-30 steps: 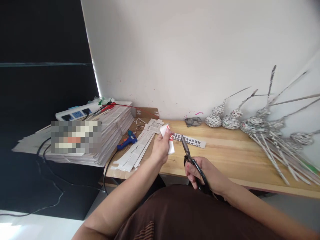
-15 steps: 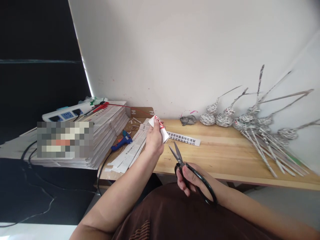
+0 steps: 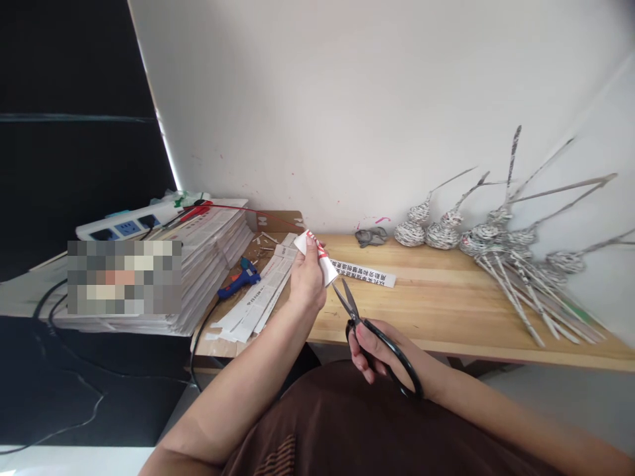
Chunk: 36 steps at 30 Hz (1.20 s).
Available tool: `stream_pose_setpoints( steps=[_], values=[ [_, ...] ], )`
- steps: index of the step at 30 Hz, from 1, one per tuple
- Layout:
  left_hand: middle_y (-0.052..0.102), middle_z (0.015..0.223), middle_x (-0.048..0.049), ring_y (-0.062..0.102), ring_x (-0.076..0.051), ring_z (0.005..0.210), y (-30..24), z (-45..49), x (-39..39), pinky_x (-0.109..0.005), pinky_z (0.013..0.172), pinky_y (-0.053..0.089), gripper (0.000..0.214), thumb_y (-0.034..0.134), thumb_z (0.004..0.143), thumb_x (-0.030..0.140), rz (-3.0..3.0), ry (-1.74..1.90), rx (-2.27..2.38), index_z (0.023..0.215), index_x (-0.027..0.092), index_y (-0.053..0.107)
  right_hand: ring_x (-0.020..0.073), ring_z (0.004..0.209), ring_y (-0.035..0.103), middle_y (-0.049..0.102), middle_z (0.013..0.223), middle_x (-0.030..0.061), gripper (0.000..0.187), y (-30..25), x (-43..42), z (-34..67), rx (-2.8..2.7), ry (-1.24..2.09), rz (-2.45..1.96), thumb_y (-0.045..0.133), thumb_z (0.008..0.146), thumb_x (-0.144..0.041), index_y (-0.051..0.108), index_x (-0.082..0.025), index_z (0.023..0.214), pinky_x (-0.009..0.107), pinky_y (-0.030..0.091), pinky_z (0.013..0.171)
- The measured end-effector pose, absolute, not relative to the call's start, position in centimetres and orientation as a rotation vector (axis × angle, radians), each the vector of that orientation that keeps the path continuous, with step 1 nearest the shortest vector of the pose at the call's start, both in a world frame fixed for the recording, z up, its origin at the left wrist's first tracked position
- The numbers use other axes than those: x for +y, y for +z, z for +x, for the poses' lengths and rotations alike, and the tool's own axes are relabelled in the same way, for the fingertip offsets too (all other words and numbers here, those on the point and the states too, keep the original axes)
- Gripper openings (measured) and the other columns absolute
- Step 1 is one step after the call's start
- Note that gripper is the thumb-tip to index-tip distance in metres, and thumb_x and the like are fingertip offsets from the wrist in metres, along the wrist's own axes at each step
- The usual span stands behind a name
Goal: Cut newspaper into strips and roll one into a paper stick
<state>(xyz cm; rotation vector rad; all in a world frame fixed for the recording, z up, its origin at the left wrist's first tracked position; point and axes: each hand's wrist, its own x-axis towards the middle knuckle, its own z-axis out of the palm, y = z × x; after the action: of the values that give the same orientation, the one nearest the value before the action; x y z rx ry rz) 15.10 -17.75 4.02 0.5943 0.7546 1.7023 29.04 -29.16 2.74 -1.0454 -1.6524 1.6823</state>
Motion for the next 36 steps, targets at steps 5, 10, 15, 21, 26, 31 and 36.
stream_pose_setpoints(
  steps=[5, 10, 15, 21, 26, 31, 36],
  values=[
    [0.056, 0.069, 0.0042, 0.047, -0.006, 0.054, 3.6, 15.1, -17.9, -0.018, 0.055, 0.039, 0.027, 0.062, 0.085, 0.046, 0.634, 1.712, 0.78, 0.087, 0.019, 0.06, 0.0078, 0.051, 0.049, 0.05, 0.064, -0.0021, 0.057, 2.3, -28.8, 28.9, -1.587, 1.715, -1.062, 0.047, 0.082, -0.074, 0.049, -0.017, 0.076, 0.02, 0.036, 0.048],
    [0.056, 0.065, 0.0036, 0.05, -0.007, 0.055, 3.0, 15.0, -18.4, -0.019, 0.055, 0.041, 0.031, 0.062, 0.084, 0.047, 0.618, 1.642, 0.821, 0.083, 0.017, 0.059, 0.0074, 0.049, 0.048, 0.05, 0.063, -0.0026, 0.061, 1.8, -28.6, 28.7, -1.456, 1.784, -1.052, 0.045, 0.081, -0.077, 0.05, -0.017, 0.078, 0.02, 0.032, 0.046],
    [0.056, 0.062, 0.0042, 0.05, -0.006, 0.05, 1.7, 14.1, -18.8, -0.016, 0.046, 0.038, 0.035, 0.074, 0.073, 0.047, 0.595, 1.447, 0.824, 0.08, 0.016, 0.059, 0.0081, 0.051, 0.05, 0.052, 0.065, -0.0017, 0.062, 1.5, -28.4, 29.0, -1.393, 1.8, -1.07, 0.042, 0.082, -0.077, 0.054, -0.016, 0.082, 0.02, 0.029, 0.047],
    [0.065, 0.071, -0.0021, 0.056, -0.005, 0.049, 1.3, 11.8, -19.4, -0.008, 0.032, 0.031, 0.021, 0.078, 0.073, 0.022, 0.692, 1.037, 0.685, 0.082, 0.013, 0.061, 0.0075, 0.049, 0.049, 0.052, 0.065, -0.0021, 0.063, 1.3, -28.3, 29.5, -1.339, 1.819, -1.147, 0.041, 0.081, -0.078, 0.054, -0.016, 0.082, 0.02, 0.026, 0.045],
    [0.07, 0.085, -0.0079, 0.069, -0.013, 0.071, 1.5, 11.4, -19.5, -0.021, 0.063, 0.061, 0.007, 0.059, 0.086, 0.009, 0.638, 0.99, 0.696, 0.09, 0.009, 0.065, 0.0066, 0.048, 0.048, 0.052, 0.063, -0.0026, 0.064, 1.2, -28.2, 29.9, -1.309, 1.847, -1.178, 0.045, 0.079, -0.079, 0.055, -0.016, 0.079, 0.02, 0.028, 0.045],
    [0.07, 0.085, -0.0089, 0.069, -0.014, 0.075, 1.3, 11.9, -19.7, -0.024, 0.067, 0.062, 0.009, 0.057, 0.088, 0.01, 0.593, 1.002, 0.721, 0.086, 0.008, 0.066, 0.007, 0.048, 0.049, 0.053, 0.063, -0.0022, 0.065, 1.2, -28.4, 30.0, -1.31, 1.867, -1.198, 0.044, 0.078, -0.08, 0.055, -0.016, 0.079, 0.02, 0.027, 0.044],
    [0.069, 0.081, -0.0068, 0.069, -0.014, 0.072, 0.9, 12.1, -20.1, -0.024, 0.061, 0.062, 0.009, 0.062, 0.087, 0.018, 0.563, 1.036, 0.746, 0.085, 0.011, 0.067, 0.0078, 0.047, 0.05, 0.053, 0.062, -0.0014, 0.066, 1.3, -28.6, 29.8, -1.309, 1.861, -1.169, 0.04, 0.079, -0.08, 0.055, -0.016, 0.078, 0.021, 0.024, 0.042]
  ],
)
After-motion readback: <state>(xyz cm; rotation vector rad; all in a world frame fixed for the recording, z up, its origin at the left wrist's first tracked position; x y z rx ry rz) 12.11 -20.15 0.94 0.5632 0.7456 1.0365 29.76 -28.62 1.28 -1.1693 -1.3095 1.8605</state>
